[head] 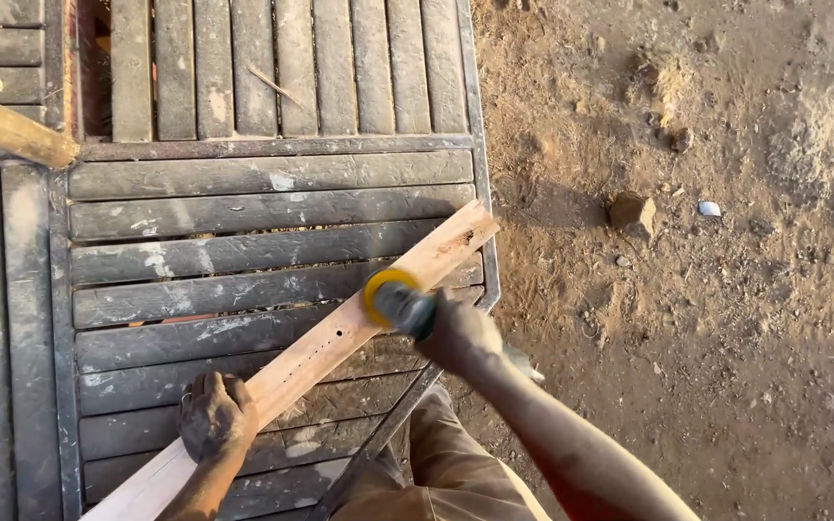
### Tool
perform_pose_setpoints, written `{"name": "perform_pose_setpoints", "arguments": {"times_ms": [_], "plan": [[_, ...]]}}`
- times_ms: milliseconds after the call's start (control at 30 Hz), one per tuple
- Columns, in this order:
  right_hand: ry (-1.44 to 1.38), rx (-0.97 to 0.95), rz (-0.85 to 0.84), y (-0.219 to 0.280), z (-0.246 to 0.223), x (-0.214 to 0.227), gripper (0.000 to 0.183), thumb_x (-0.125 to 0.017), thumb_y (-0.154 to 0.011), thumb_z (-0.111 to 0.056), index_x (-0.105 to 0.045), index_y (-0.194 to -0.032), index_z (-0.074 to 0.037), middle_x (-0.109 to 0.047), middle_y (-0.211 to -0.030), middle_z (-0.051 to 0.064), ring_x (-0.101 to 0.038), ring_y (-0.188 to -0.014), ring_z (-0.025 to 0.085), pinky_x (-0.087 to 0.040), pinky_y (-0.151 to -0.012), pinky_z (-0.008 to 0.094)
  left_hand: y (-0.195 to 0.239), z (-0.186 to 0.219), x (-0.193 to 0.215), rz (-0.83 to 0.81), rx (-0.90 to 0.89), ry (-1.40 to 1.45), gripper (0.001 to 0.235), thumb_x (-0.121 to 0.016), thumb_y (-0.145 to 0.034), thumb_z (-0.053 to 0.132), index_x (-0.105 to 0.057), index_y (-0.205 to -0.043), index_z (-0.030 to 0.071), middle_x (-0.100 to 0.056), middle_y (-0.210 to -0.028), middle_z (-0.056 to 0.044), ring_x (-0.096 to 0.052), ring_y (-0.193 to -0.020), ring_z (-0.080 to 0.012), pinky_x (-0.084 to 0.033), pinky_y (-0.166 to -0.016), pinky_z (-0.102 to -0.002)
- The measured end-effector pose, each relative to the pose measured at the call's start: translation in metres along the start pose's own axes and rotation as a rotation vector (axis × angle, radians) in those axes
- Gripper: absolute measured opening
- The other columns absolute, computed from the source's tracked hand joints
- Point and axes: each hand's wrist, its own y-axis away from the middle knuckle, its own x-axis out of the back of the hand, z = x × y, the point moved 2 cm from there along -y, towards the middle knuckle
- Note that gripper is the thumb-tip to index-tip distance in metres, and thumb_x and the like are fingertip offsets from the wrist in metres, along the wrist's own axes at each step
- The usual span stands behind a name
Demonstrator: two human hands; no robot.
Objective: Sanding a long wooden plank using an electric angle grinder with a sanding disc attachment on a metal slatted table.
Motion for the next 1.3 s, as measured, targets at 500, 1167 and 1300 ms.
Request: {"name": "perform_pose_setpoints", "arguments": {"times_ms": [500, 1167, 1300], "plan": [[-0.020, -0.134, 0.047, 0.004, 0.030, -0.016, 0.085, -0.042, -0.093, -0.050, -0.018, -0.160, -0.003, -0.074, -0.104, 0.017, -0.075, -0.089, 0.034, -0.060, -0.072, 0.048, -0.004, 0.002, 0.000, -0.082, 0.030, 0.016, 0.033, -0.045, -0.100, 0.031, -0.070, -0.102, 0.008, -0.072, -0.110, -0.010, -0.064, -0.107, -0.0320, -0.051, -0.095, -0.044], [-0.437, -0.494, 0.337, -0.013, 0.106, 0.075, 0.044, -0.084, -0.081, -0.033, -0.067, -0.117, -0.014, -0.075, -0.100, 0.006, -0.071, -0.082, 0.017, -0.061, -0.071, 0.033, -0.001, -0.001, 0.002, -0.021, -0.042, 0.032, 0.027, -0.050, -0.098, 0.027, -0.068, -0.098, 0.008, -0.071, -0.105, -0.011, -0.064, -0.101, -0.0335, -0.051, -0.094, -0.044], [-0.075, -0.265, 0.046, -0.018, 0.065, 0.062, 0.054, -0.048, -0.106, -0.046, -0.041, -0.141, -0.007, -0.063, -0.116, 0.015, -0.072, -0.100, 0.022, -0.063, -0.088, 0.037, -0.004, 0.005, 0.009, -0.106, 0.010, -0.012, 0.029, -0.047, -0.101, 0.031, -0.067, -0.100, 0.010, -0.073, -0.107, -0.009, -0.065, -0.104, -0.0315, -0.051, -0.096, -0.043]]}}
